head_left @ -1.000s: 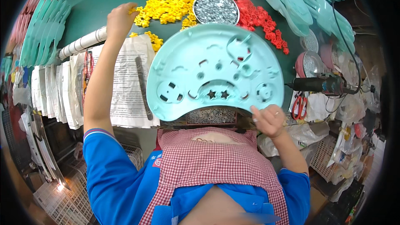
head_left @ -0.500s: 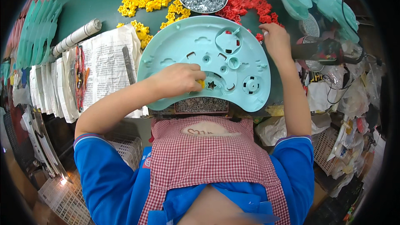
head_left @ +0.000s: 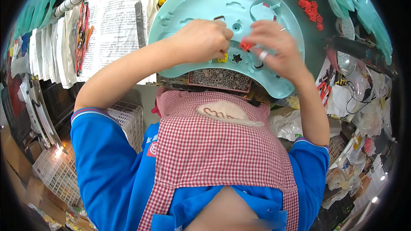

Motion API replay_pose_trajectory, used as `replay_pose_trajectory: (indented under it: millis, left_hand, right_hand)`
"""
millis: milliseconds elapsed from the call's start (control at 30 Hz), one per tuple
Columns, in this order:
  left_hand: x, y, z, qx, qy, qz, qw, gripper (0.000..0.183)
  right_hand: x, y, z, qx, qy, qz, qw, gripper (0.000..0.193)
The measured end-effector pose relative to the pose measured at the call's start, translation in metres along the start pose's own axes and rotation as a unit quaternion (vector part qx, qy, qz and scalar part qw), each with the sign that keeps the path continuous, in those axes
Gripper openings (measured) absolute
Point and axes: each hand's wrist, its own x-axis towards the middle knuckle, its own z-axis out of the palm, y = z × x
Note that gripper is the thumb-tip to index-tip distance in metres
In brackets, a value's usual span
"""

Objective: The person assembles a light fixture by soldering wires to small components and attaching decorative star pieces to a teal plastic housing. They repeatedly pick up components, apply solder with a soldering iron, and place stars into designated slots on the fixture.

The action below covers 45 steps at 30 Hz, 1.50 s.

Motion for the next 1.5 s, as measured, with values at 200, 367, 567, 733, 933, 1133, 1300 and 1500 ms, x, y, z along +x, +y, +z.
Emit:
replay_pose_trajectory:
  millis: [200, 367, 567, 733, 933, 1133, 1300, 1500]
  left_hand:
    - [-0.004, 0.007, 0.008, 0.033, 0.095, -0.043, 0.994, 0.010]
    - [-0.034, 0.034, 0.002, 0.050, 0.058, -0.062, 0.995, 0.020]
    - [-0.060, 0.080, 0.020, 0.073, 0.108, -0.007, 0.991, 0.024]
    - [-0.060, 0.074, 0.058, 0.099, 0.063, -0.069, 0.991, 0.004]
    - [-0.064, 0.077, 0.053, 0.098, 0.024, -0.078, 0.992, 0.009]
    - [-0.047, 0.082, 0.019, -0.100, 0.101, -0.117, 0.983, 0.016]
    - [-0.020, 0.028, -0.007, -0.159, 0.100, -0.126, 0.974, 0.007]
    - [-0.008, 0.012, 0.002, 0.015, 0.007, -0.143, 0.990, 0.010]
  right_hand:
    - [-0.005, 0.010, 0.030, -0.027, -0.117, -0.089, 0.989, 0.025]
    - [-0.004, 0.011, 0.032, -0.028, -0.104, -0.069, 0.992, 0.019]
    - [0.000, 0.010, 0.031, -0.019, -0.102, -0.036, 0.994, 0.019]
    - [-0.002, 0.007, 0.032, -0.016, -0.089, -0.011, 0.996, 0.022]
    - [-0.043, -0.058, 0.048, 0.022, -0.016, -0.001, 1.000, 0.015]
    - [-0.071, -0.067, 0.087, -0.209, -0.140, 0.113, 0.961, 0.012]
    - [-0.067, -0.069, 0.080, -0.164, -0.137, 0.113, 0.970, 0.012]
    - [-0.020, -0.062, 0.026, -0.102, 0.022, 0.023, 0.994, 0.016]
